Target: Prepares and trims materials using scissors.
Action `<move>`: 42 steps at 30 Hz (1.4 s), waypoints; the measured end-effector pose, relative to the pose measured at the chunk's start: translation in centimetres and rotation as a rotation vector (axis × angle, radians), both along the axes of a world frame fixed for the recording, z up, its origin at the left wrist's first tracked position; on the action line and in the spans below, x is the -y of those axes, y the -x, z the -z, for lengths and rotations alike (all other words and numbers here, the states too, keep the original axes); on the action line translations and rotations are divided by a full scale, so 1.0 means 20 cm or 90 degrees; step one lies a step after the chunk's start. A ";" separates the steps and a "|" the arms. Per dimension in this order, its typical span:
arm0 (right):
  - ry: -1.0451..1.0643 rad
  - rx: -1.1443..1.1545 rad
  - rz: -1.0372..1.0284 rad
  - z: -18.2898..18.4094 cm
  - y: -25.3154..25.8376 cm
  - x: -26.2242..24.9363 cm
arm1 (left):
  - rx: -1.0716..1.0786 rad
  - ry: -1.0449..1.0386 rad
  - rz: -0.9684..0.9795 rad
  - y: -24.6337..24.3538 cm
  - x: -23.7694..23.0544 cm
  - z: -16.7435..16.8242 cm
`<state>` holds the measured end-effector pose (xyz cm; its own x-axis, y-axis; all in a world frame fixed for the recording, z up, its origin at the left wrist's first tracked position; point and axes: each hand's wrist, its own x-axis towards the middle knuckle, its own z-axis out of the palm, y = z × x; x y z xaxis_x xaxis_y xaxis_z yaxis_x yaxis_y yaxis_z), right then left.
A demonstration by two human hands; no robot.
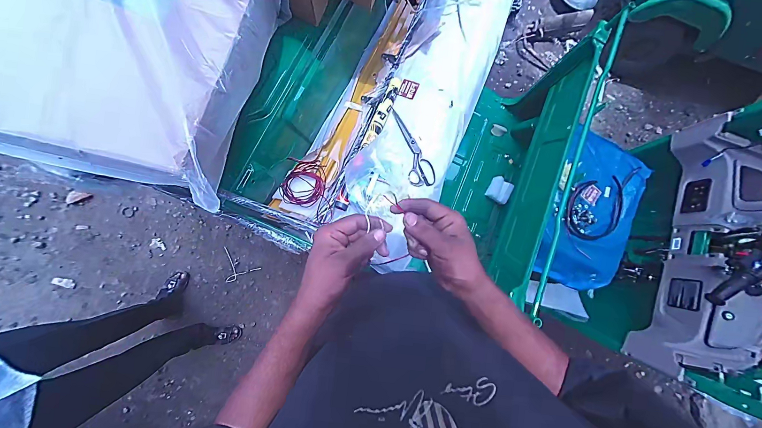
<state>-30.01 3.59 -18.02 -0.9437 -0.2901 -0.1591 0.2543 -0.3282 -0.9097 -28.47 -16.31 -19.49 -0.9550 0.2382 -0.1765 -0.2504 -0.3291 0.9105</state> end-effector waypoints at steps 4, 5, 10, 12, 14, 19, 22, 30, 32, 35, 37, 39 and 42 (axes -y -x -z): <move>0.025 0.015 -0.019 -0.01 0.05 -0.08 | 0.001 -0.036 -0.075 0.03 -0.10 -0.02; 0.036 0.010 -0.029 -0.01 0.06 -0.09 | 0.007 -0.041 -0.103 0.03 -0.12 -0.01; 0.064 -0.007 -0.069 0.01 0.10 -0.15 | 0.014 -0.059 -0.210 0.04 -0.24 0.01; 0.061 -0.013 -0.085 0.01 0.10 -0.15 | 0.006 -0.060 -0.217 0.05 -0.27 0.00; 0.060 -0.013 -0.107 0.02 0.10 -0.16 | -0.009 -0.057 -0.232 0.05 -0.29 -0.02; -0.001 -0.042 -0.096 0.00 0.13 -0.15 | -0.025 -0.019 -0.234 0.07 -0.29 -0.05; -0.067 -0.099 -0.067 -0.03 0.15 -0.13 | -0.034 0.009 -0.229 0.05 -0.28 -0.05; -0.097 -0.210 0.000 0.02 0.14 -0.08 | 0.018 -0.006 -0.236 0.04 -0.23 -0.06; -0.122 -0.236 -0.014 0.03 0.14 -0.07 | 0.025 -0.019 -0.228 0.04 -0.22 -0.05; -0.078 -0.201 -0.076 0.03 0.12 -0.03 | 0.064 -0.106 -0.198 0.04 -0.20 -0.05; 0.039 -0.128 -0.084 0.05 0.10 -0.01 | 0.098 -0.185 -0.158 0.05 -0.19 -0.04; 0.111 -0.064 -0.063 0.07 0.08 0.01 | 0.105 -0.196 -0.130 0.05 -0.18 -0.03; 0.141 -0.035 0.006 0.07 0.07 0.02 | 0.028 -0.053 -0.085 0.05 -0.13 -0.01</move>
<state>-31.38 3.20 -19.50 -0.9520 -0.3033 -0.0407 0.2024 -0.5242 -0.8272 -29.49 -13.65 -19.31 -0.9708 0.1258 -0.2043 -0.2391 -0.4362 0.8675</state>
